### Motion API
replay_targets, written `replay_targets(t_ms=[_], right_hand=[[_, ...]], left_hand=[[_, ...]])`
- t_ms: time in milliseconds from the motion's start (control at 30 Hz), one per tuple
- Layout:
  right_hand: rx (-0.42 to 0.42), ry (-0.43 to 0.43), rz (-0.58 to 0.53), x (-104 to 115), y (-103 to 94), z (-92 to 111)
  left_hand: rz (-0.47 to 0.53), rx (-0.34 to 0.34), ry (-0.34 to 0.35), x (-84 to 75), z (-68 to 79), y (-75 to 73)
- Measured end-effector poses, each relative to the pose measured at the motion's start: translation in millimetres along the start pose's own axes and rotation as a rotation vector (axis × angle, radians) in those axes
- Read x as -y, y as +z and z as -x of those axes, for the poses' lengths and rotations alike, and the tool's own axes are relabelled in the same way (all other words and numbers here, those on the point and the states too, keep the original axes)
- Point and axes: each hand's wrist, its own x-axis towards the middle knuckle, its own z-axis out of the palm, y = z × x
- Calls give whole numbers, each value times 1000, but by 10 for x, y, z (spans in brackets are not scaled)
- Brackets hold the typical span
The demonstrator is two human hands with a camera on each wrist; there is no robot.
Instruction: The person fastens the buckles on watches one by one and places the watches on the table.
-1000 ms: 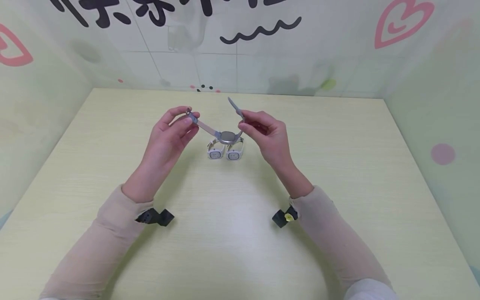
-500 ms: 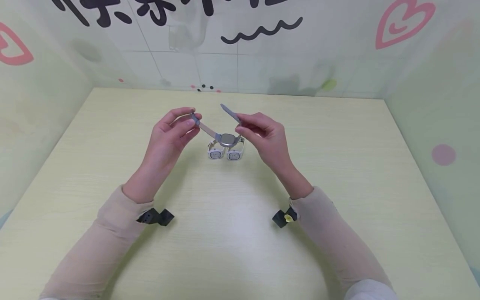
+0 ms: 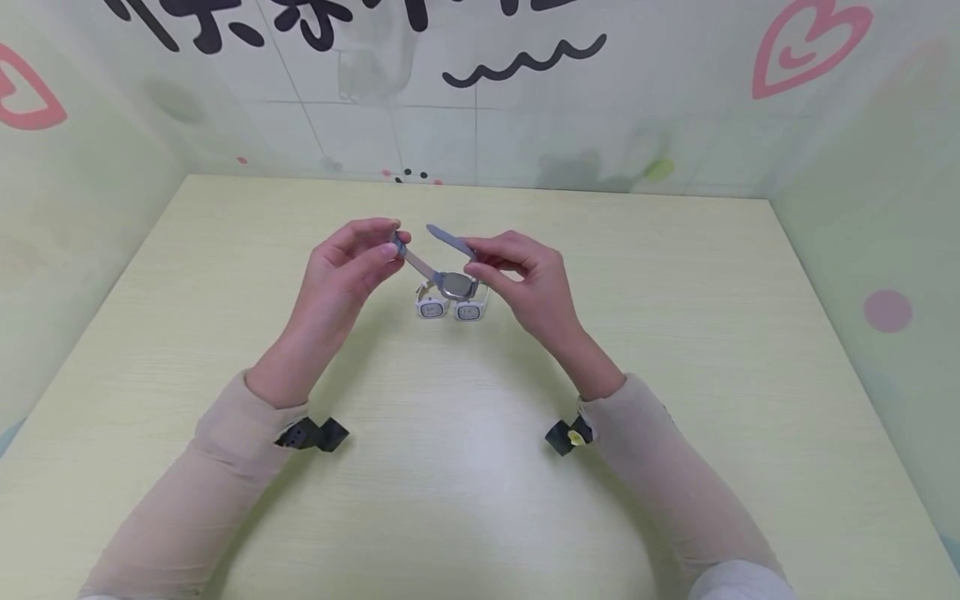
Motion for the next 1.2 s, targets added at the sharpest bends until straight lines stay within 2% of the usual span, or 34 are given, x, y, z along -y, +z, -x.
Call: replay_targets(t_ms=[533, 800, 1200], right_hand=[[62, -41, 154, -14, -9, 24], [65, -60, 140, -6, -9, 30], [111, -25, 112, -25, -22, 54]], left_hand=[[-149, 71, 17, 7, 29, 77], [-219, 125, 18, -2, 34, 121], [-295, 190, -66, 29, 17, 136]])
